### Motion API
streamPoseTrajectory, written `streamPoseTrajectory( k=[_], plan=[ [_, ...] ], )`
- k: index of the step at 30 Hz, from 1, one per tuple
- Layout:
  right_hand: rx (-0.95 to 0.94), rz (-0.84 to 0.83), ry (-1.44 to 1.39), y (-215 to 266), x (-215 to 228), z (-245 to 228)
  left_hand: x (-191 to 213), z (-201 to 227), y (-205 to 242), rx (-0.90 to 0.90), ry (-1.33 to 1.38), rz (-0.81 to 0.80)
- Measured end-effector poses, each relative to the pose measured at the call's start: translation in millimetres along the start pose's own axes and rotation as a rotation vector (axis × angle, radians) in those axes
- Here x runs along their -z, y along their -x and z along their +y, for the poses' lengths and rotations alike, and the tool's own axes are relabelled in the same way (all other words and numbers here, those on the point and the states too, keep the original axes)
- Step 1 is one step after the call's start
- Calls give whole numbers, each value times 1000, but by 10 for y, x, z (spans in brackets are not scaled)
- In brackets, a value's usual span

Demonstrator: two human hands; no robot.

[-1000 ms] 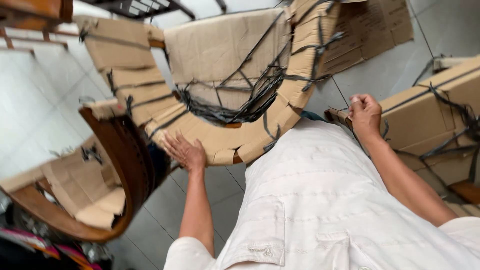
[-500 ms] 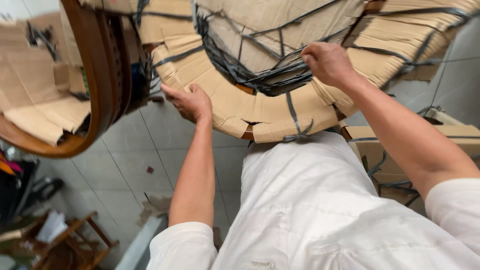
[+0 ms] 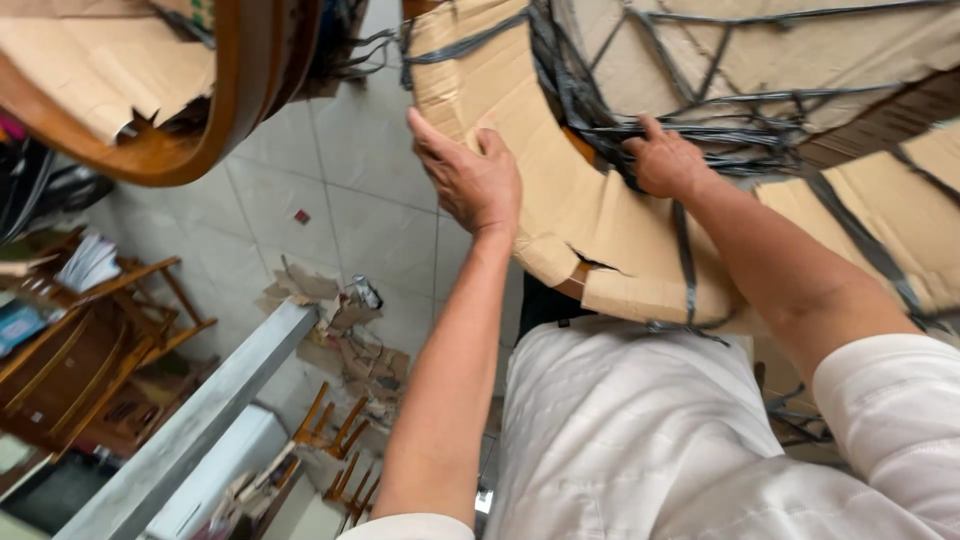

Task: Packaging wooden chairs with cardboard and plastic straps for protection

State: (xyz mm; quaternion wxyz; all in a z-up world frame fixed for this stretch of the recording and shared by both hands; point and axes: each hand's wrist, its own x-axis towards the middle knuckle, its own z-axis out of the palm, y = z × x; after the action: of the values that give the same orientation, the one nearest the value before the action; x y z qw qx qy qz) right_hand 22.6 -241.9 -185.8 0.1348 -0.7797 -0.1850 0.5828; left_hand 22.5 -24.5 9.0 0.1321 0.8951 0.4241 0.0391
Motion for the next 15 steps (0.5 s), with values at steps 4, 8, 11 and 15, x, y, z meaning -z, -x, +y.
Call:
streamPoseTrajectory(
  k=[4, 8, 11, 15],
  plan=[
    [58, 47, 124, -489, -356, 400, 43, 57, 16, 43, 11, -41],
    [-19, 61, 38, -386, -185, 585, 39, 46, 28, -1, 21, -29],
    [67, 318, -21, 85, 140, 415, 11, 28, 1, 9, 22, -33],
    [-75, 469, -265, 775, 560, 64, -60, -34, -8, 17, -4, -30]
  ],
)
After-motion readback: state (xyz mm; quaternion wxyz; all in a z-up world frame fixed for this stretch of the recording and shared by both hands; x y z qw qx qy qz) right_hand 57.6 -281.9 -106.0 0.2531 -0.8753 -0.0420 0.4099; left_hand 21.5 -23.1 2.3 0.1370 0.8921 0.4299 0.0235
